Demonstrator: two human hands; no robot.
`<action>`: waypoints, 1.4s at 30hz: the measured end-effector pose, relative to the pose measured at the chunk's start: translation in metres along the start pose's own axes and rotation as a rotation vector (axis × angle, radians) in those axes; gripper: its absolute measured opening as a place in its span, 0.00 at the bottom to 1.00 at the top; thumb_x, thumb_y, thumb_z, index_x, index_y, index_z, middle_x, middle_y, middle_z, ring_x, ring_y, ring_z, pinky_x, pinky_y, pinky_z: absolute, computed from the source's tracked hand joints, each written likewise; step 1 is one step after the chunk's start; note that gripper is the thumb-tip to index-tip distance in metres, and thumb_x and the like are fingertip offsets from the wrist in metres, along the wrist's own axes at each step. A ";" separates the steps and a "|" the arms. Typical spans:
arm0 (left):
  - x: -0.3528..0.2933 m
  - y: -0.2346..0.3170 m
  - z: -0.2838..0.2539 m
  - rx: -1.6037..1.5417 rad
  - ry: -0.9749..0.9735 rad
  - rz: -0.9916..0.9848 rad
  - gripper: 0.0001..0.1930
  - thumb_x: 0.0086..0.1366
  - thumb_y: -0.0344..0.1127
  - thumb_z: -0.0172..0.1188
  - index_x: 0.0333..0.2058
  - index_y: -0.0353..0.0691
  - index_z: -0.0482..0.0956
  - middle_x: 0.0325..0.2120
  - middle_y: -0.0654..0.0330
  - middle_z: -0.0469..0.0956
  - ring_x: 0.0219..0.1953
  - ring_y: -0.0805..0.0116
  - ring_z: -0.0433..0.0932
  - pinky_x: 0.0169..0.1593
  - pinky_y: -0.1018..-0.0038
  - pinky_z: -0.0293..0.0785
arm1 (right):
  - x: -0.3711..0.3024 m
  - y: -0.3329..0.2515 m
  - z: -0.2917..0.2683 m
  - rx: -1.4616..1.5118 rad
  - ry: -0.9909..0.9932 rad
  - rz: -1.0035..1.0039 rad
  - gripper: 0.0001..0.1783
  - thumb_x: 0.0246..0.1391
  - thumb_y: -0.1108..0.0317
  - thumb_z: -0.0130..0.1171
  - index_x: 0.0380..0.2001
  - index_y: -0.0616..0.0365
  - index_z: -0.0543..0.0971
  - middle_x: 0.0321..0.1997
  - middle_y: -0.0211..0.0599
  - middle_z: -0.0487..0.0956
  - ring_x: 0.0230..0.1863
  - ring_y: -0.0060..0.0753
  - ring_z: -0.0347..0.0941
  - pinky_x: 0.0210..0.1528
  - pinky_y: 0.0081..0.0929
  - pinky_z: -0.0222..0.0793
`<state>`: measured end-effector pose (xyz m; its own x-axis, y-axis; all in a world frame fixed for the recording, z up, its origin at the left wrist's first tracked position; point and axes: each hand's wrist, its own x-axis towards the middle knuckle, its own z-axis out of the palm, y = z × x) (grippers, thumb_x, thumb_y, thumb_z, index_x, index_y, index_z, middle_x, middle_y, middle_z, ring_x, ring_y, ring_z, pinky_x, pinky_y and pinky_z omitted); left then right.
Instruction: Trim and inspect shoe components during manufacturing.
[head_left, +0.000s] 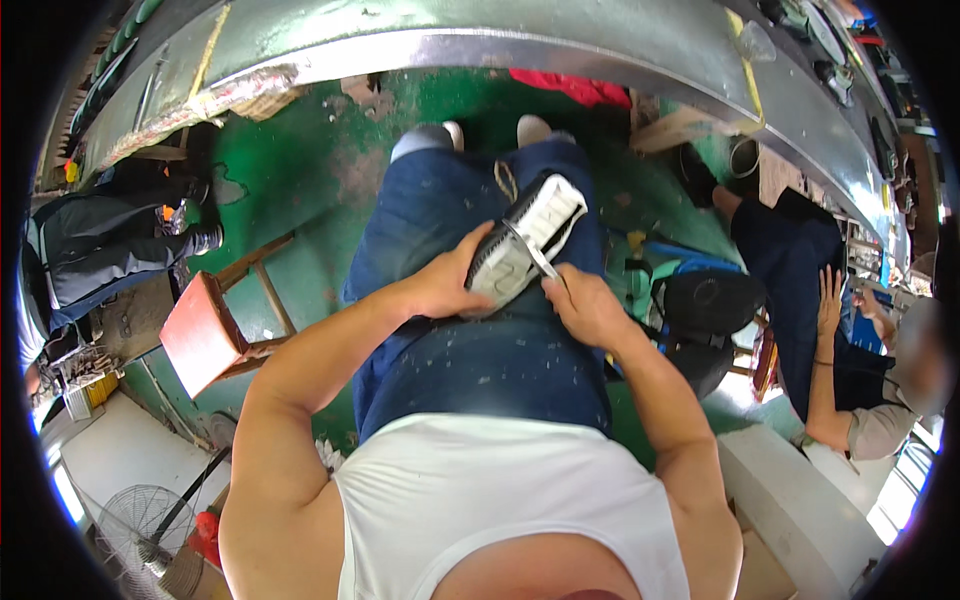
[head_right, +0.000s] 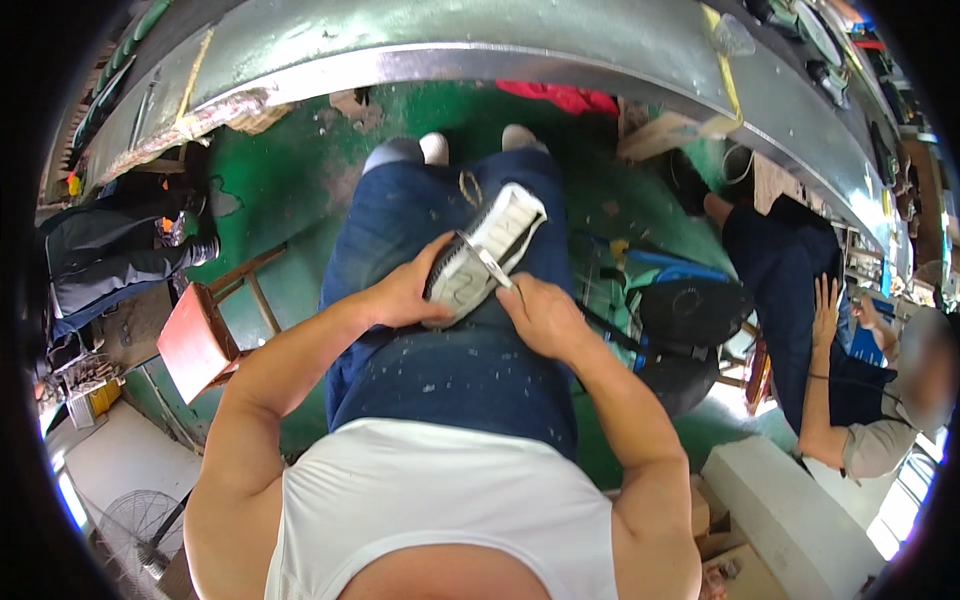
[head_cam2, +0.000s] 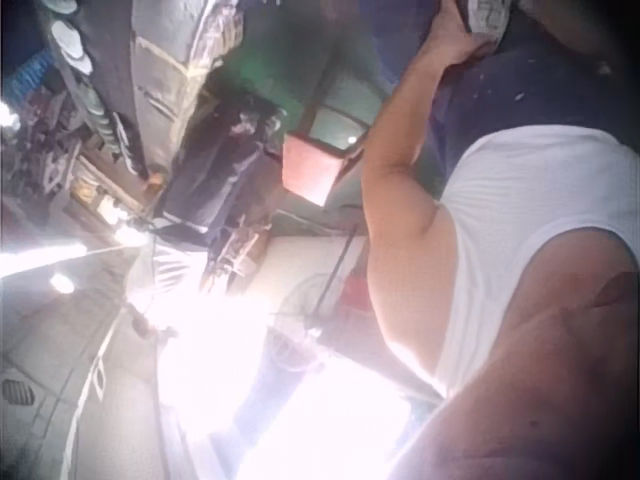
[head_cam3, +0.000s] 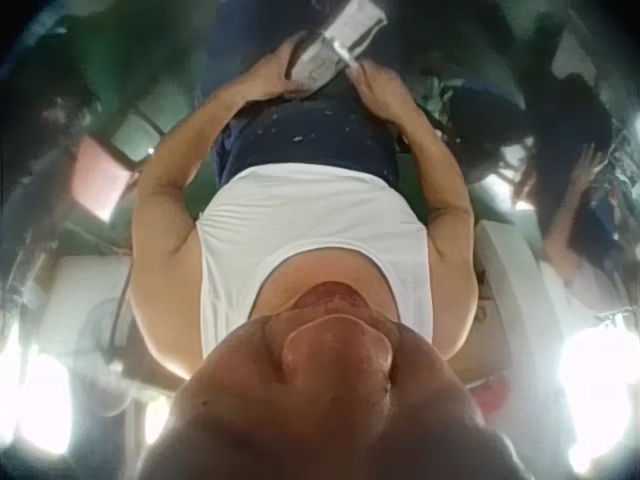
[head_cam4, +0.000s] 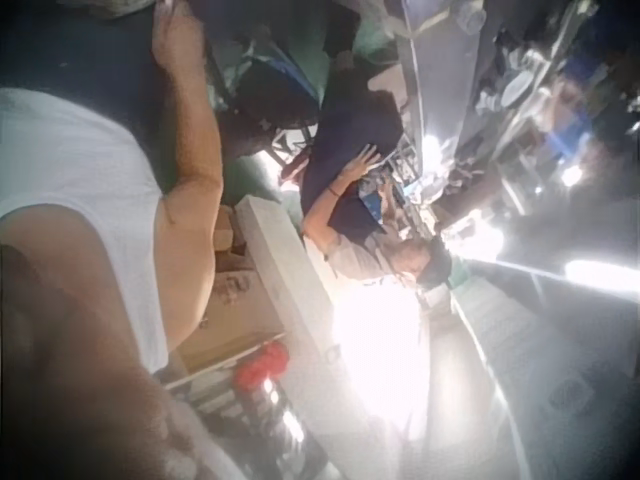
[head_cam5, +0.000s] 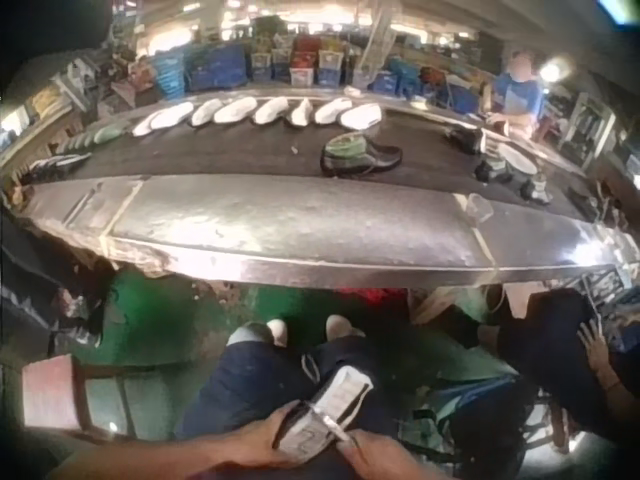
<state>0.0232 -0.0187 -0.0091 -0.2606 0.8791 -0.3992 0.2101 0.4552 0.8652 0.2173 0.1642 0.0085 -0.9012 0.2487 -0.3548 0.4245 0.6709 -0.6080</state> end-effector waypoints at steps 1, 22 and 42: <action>0.004 0.005 -0.009 0.082 -0.080 -0.044 0.51 0.55 0.35 0.69 0.71 0.36 0.46 0.55 0.38 0.74 0.56 0.47 0.76 0.60 0.64 0.70 | -0.002 0.003 -0.002 0.185 0.009 0.038 0.19 0.69 0.56 0.46 0.42 0.64 0.74 0.30 0.48 0.80 0.34 0.54 0.78 0.40 0.42 0.73; 0.060 0.027 -0.026 -0.012 -0.255 -0.004 0.51 0.52 0.29 0.67 0.71 0.28 0.46 0.64 0.46 0.66 0.65 0.60 0.67 0.66 0.71 0.64 | -0.043 0.019 0.003 0.618 0.146 0.177 0.15 0.62 0.63 0.56 0.46 0.61 0.74 0.34 0.40 0.78 0.35 0.36 0.77 0.41 0.34 0.72; 0.049 0.021 0.010 0.387 0.454 0.202 0.09 0.67 0.35 0.59 0.31 0.36 0.80 0.22 0.45 0.79 0.26 0.43 0.80 0.30 0.57 0.76 | -0.013 0.003 -0.045 0.454 -0.290 0.257 0.16 0.64 0.63 0.54 0.46 0.65 0.74 0.34 0.48 0.80 0.35 0.44 0.78 0.38 0.38 0.73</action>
<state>0.0243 0.0349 -0.0138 -0.5360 0.8442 0.0029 0.6011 0.3792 0.7035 0.2265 0.1944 0.0427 -0.7311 0.1202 -0.6716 0.6784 0.2331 -0.6967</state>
